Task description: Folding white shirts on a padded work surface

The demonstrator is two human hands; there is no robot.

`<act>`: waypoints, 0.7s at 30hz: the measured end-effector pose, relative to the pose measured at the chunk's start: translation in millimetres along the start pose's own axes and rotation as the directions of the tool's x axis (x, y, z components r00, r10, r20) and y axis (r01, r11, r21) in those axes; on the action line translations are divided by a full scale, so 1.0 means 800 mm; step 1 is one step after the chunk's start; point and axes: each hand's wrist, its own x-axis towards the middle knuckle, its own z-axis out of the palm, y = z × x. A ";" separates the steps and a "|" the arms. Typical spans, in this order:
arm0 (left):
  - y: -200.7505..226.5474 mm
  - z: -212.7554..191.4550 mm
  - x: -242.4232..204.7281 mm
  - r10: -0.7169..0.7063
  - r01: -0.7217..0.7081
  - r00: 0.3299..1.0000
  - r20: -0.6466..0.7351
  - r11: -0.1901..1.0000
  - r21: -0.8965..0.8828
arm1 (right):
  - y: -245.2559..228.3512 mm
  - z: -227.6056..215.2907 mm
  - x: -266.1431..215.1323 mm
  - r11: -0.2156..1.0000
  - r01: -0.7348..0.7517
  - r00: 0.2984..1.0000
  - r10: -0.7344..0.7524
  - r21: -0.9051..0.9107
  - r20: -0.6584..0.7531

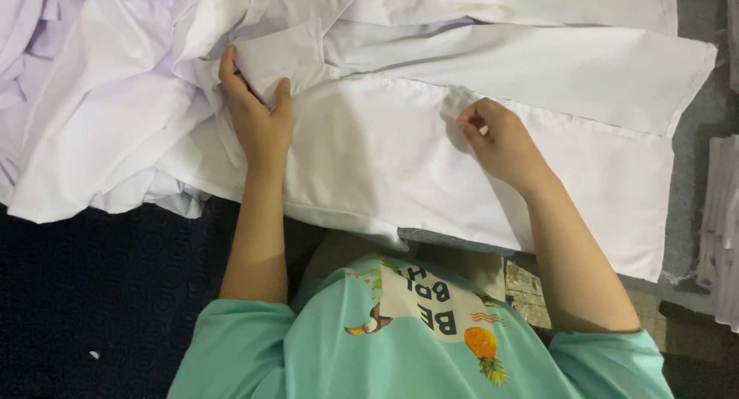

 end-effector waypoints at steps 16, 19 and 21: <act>0.000 -0.001 0.000 0.008 -0.008 1.000 -0.001 1.000 0.001 | 0.000 0.044 0.009 0.995 0.037 0.996 -0.044 -0.097 -0.073; 0.015 -0.005 -0.001 -0.023 0.023 0.999 0.023 1.000 0.004 | -0.017 0.034 0.009 0.995 0.073 0.996 -0.077 -0.065 -0.051; 0.012 -0.005 -0.001 -0.017 0.017 1.000 0.019 1.000 0.000 | -0.010 0.044 0.012 0.973 0.140 0.986 -0.154 -0.183 -0.063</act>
